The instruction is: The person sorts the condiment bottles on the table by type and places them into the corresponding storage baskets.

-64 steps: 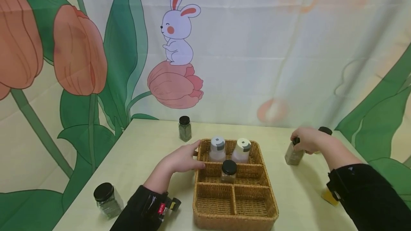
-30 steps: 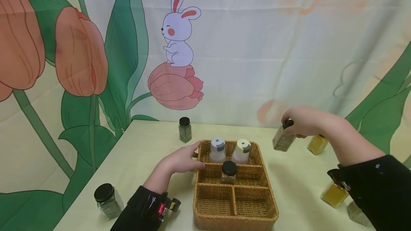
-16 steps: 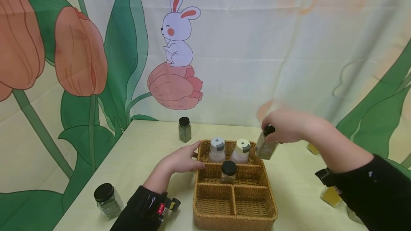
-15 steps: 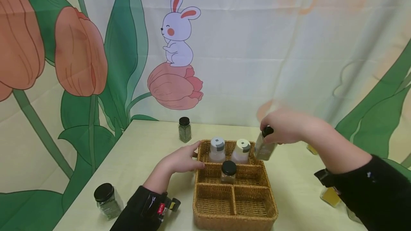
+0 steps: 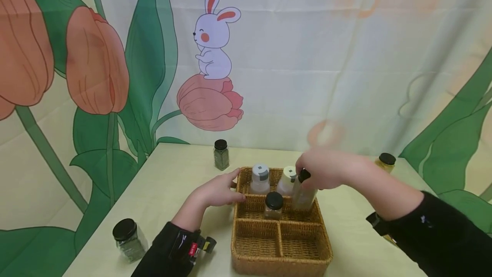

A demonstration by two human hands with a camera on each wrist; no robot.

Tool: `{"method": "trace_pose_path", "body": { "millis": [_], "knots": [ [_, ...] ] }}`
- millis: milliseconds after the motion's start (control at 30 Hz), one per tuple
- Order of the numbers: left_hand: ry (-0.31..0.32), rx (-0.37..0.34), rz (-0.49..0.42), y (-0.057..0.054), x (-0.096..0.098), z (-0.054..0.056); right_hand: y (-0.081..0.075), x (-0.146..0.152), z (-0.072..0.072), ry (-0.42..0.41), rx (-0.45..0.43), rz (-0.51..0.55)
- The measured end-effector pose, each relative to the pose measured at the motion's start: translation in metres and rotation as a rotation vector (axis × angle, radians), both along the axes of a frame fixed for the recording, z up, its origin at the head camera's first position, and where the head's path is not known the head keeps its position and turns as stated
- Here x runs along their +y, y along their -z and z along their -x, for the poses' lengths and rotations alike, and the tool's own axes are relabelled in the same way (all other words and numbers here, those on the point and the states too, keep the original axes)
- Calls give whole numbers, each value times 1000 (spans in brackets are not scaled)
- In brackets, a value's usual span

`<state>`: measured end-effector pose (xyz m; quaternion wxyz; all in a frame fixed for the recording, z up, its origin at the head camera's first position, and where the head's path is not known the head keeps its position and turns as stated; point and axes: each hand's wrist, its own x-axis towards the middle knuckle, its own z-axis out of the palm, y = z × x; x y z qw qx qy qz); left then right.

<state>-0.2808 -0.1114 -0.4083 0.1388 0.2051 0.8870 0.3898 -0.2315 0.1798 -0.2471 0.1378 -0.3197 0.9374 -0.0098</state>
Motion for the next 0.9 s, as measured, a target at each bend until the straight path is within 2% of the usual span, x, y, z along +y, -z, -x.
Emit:
{"method": "trace_pose_path", "body": {
  "millis": [133, 633, 900],
  "knots": [
    [3, 1, 0, -1, 0, 0, 10, -5, 0, -7, 2, -17],
    [-1, 5, 8, -2, -1, 1, 49, -23, 4, 34, -47, 44],
    [11, 17, 3, 0, -1, 0, 63, -28, 2, 36, -47, 65]
  ]
}}
